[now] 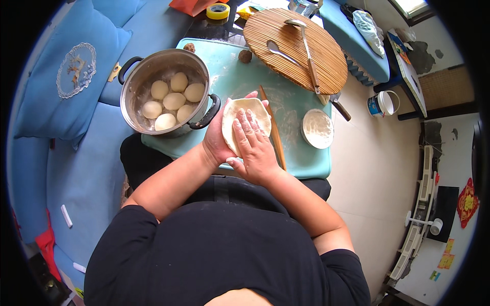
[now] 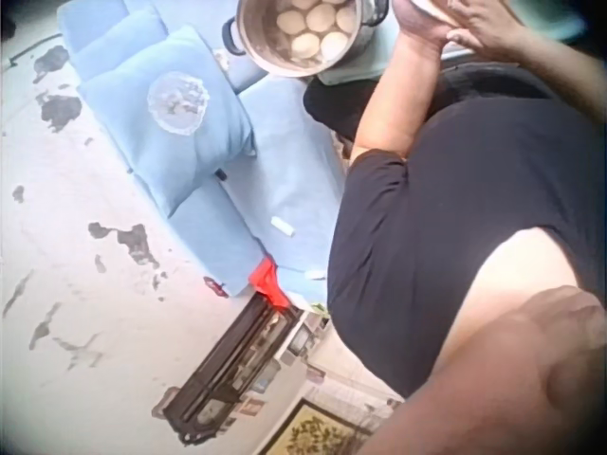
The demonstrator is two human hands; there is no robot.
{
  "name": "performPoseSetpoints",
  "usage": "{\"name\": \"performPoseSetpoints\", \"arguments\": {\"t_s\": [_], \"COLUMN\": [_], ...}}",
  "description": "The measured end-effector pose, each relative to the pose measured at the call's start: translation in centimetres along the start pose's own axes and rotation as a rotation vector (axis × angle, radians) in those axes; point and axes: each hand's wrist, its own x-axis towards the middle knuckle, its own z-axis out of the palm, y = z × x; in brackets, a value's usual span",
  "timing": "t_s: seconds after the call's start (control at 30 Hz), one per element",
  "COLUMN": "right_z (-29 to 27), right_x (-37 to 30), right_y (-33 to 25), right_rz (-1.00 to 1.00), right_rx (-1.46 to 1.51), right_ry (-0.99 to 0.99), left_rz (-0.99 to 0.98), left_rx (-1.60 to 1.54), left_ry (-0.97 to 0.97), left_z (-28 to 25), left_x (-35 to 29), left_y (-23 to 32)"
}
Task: The person prepares dumplings by rolling out dough balls into flat circles using a rolling pin. They place a meat filling in the center of the dough, fold the edges to enclose the filling, and seal the dumpling. The finished dumplings are placed into a pot of water.
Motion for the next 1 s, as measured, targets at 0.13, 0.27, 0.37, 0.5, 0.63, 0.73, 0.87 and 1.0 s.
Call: {"name": "performPoseSetpoints", "arguments": {"t_s": [0.13,0.27,0.37,0.5,0.63,0.73,0.87,1.0], "right_z": [-0.9,-0.3,-1.7,-1.8,4.4,8.6,13.4,16.1], "right_x": [1.3,2.9,4.9,7.3,8.2,11.1,17.2,19.4], "right_y": [0.5,0.3,1.1,5.5,12.7,17.2,22.9,26.5], "right_rz": [0.058,0.007,-0.016,0.068,0.641,0.577,0.530,0.626], "right_rx": [0.115,0.106,0.257,0.662,0.634,0.275,-0.013,-0.027], "right_ry": [-0.106,-0.074,-0.204,0.321,0.151,0.108,0.117,0.034], "left_rz": [0.025,0.021,0.086,0.177,0.228,0.283,0.355,0.368], "left_rx": [0.015,-0.059,-0.018,-0.087,-0.008,-0.042,-0.021,0.016], "left_ry": [0.034,0.041,0.090,0.180,0.278,0.383,0.375,0.432], "left_z": [0.0,-0.9,-0.7,1.2,2.8,3.7,3.1,3.3], "left_x": [0.3,0.3,-1.0,-2.5,-4.8,-6.5,-7.5,-7.7], "left_y": [1.2,2.2,3.6,6.2,8.8,10.4,12.1,13.4]}}
